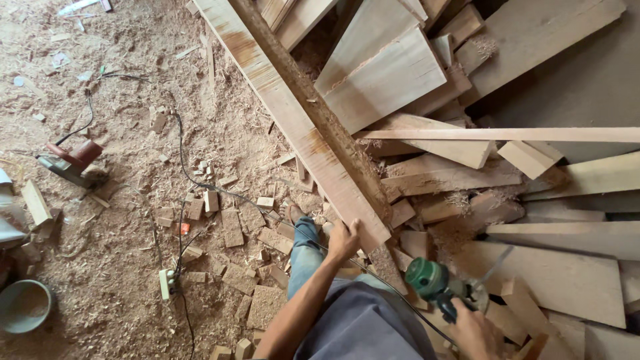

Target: The person uses a handheld electric router to shape a long wooden plank. They guide the tool along the length of the wood, creating a groove or profile, and then reposition the plank to work on different sections.

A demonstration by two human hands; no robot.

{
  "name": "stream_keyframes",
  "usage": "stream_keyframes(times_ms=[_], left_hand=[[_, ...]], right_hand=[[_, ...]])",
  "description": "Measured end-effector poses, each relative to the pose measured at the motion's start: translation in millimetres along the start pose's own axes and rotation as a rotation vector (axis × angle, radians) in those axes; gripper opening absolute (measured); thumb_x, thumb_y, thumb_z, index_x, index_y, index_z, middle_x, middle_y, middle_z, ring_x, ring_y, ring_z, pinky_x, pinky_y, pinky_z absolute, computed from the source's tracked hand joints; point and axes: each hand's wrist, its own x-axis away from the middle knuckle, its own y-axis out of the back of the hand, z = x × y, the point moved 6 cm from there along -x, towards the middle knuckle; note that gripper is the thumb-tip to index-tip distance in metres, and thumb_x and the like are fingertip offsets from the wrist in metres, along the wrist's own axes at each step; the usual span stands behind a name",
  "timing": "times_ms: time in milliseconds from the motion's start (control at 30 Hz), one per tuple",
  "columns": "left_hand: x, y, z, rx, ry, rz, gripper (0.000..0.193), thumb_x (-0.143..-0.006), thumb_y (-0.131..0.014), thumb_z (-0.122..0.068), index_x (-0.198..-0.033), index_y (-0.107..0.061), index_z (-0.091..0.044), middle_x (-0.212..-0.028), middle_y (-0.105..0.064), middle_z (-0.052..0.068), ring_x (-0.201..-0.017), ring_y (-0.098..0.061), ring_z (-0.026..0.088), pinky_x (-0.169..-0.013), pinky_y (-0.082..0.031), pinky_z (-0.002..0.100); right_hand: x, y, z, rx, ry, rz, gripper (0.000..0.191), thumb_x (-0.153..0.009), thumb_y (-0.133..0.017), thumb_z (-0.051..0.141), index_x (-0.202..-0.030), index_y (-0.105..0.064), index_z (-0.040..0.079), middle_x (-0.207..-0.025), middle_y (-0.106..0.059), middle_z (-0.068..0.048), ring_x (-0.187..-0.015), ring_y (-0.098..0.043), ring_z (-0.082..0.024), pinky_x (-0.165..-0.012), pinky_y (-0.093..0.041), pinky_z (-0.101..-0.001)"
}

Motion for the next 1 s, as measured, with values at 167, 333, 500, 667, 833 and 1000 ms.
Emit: stream_keyframes(times_ms=[167, 333, 500, 667, 833, 1000], left_hand=[[-15.6, 0.2, 2.6, -0.083, 0.063, 0.069, 0.058, -0.100, -0.056, -0.046, -0.111, -0.057, 0.011, -0.104, -0.066, 0.039, -0.104, -0.065, 0.053, -0.090, -0.052, 0.055], [1.1, -11.6, -2.1, -0.579, -0.083, 0.499, 0.067, -0.104, -0.038, -0.056, -0.108, -0.074, 0.000, -0.116, -0.069, 0.027, -0.112, -0.065, 0.046, -0.095, -0.051, 0.054], [92.6, -26.9, -82.6, -0.496, -1.077, 0.496, 0.093, -0.055, -0.079, -0.067, -0.131, -0.074, -0.013, -0.124, -0.070, 0.026, -0.103, -0.065, 0.049, -0.081, -0.051, 0.058], [64.9, 21.0, -84.4, -0.523, -0.657, 1.034, 0.057, -0.080, -0.061, -0.049, -0.128, -0.075, -0.021, -0.117, -0.074, 0.015, -0.107, -0.067, 0.036, -0.094, -0.049, 0.054], [-28.6, 75.7, -79.5, -0.969, -0.406, 1.044, 0.036, -0.087, -0.060, -0.038, -0.108, -0.078, -0.015, -0.104, -0.075, 0.015, -0.095, -0.072, 0.032, -0.078, -0.058, 0.047], [-152.0, 76.5, -124.5, -1.122, -0.885, 0.634, 0.033, -0.098, -0.056, -0.033, -0.103, -0.075, -0.007, -0.103, -0.068, 0.018, -0.092, -0.068, 0.033, -0.075, -0.053, 0.052]], right_hand=[[3.3, 41.2, -17.0, -0.328, 0.010, -0.215, 0.052, -0.077, -0.075, 0.025, -0.128, -0.067, 0.024, -0.089, -0.077, -0.018, -0.085, -0.075, -0.038, -0.077, -0.057, -0.0485], [33.7, 135.6, 41.7, -0.520, 0.150, -0.651, 0.049, -0.078, -0.076, 0.021, -0.126, -0.069, 0.015, -0.095, -0.072, -0.020, -0.092, -0.073, -0.036, -0.079, -0.055, -0.0454], [33.3, 218.9, 144.2, -0.695, -0.040, -0.686, 0.047, -0.079, -0.082, 0.025, -0.119, -0.067, 0.005, -0.087, -0.070, -0.017, -0.078, -0.071, -0.034, -0.073, -0.054, -0.0460], [18.5, 281.7, 232.3, -0.691, 0.184, -0.889, 0.041, -0.086, -0.078, 0.022, -0.121, -0.067, 0.003, -0.093, -0.070, -0.015, -0.081, -0.069, -0.030, -0.077, -0.054, -0.0418], [5.9, 281.9, 238.4, -0.659, 0.136, -0.966, 0.030, -0.089, -0.076, 0.019, -0.116, -0.069, 0.005, -0.089, -0.071, -0.014, -0.080, -0.071, -0.028, -0.076, -0.055, -0.0410], [8.0, 243.5, 211.5, -0.681, -0.177, -0.950, 0.031, -0.089, -0.082, 0.020, -0.111, -0.069, 0.004, -0.092, -0.071, -0.017, -0.081, -0.071, -0.032, -0.077, -0.055, -0.0430]])
